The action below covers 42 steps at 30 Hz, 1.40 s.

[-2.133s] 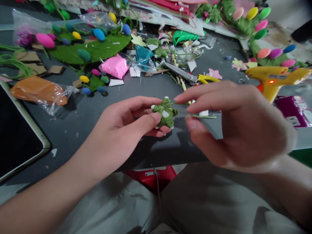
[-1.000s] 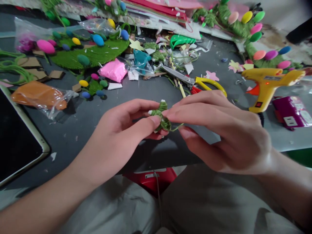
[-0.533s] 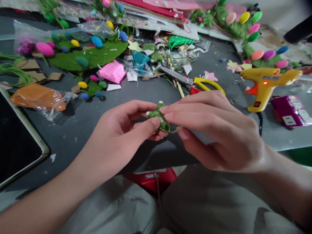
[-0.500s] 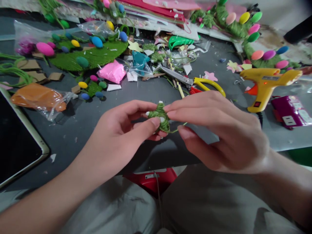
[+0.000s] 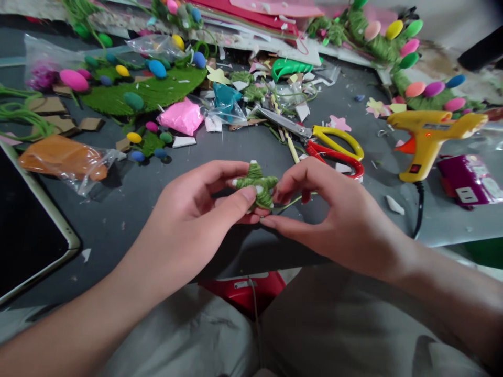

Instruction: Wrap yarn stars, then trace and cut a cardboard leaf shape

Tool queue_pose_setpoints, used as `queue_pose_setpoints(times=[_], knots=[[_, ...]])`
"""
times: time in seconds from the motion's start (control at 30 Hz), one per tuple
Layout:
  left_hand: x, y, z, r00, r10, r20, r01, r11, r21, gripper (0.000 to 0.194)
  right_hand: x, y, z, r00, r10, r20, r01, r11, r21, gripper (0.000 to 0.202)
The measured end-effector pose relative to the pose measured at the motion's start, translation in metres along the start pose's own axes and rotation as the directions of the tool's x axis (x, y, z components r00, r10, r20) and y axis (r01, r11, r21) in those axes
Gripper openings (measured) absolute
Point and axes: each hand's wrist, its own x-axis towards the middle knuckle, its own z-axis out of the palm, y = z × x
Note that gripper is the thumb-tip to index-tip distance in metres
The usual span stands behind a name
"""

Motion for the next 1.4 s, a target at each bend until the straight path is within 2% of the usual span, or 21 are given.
queue_pose_setpoints(times=[0.07, 0.2, 0.33, 0.5, 0.73, 0.97, 1.17, 1.4], knots=[[0.000, 0.000, 0.000, 1.000, -0.009, -0.016, 0.008, 0.999, -0.036, 0.027, 0.000, -0.001, 0.000, 1.000, -0.013, -0.019, 0.014, 1.000, 0.019, 0.019], [-0.001, 0.000, 0.000, 0.998, -0.053, 0.032, 0.057, 0.990, -0.132, 0.026, 0.002, -0.004, -0.005, 0.994, -0.103, -0.032, 0.103, 0.995, -0.012, 0.002], [-0.001, 0.001, 0.001, 0.997, -0.041, 0.065, 0.050, 0.988, -0.143, 0.022, 0.004, -0.007, -0.009, 0.985, -0.166, -0.035, 0.164, 0.985, -0.062, 0.011], [-0.002, 0.003, 0.002, 0.995, -0.061, 0.074, 0.071, 0.989, -0.129, 0.021, 0.007, -0.007, -0.008, 0.971, -0.215, -0.107, 0.197, 0.968, -0.158, 0.007], [-0.004, 0.001, 0.000, 0.993, -0.043, 0.110, 0.059, 0.987, -0.150, 0.020, 0.009, -0.008, -0.006, 0.922, -0.358, -0.149, 0.305, 0.907, -0.290, 0.012], [-0.004, 0.004, 0.002, 0.997, -0.039, 0.069, 0.037, 0.999, 0.030, 0.032, 0.011, -0.008, -0.010, 0.884, -0.454, -0.113, 0.386, 0.844, -0.371, 0.016], [-0.004, 0.005, 0.004, 0.998, -0.035, 0.058, 0.033, 0.999, 0.035, 0.028, 0.012, -0.007, -0.008, 0.868, -0.494, -0.048, 0.438, 0.809, -0.393, 0.022], [-0.004, 0.005, 0.001, 0.997, -0.024, 0.072, 0.023, 1.000, 0.012, 0.029, 0.012, -0.006, -0.007, 0.876, -0.483, 0.002, 0.449, 0.813, -0.369, 0.017]])
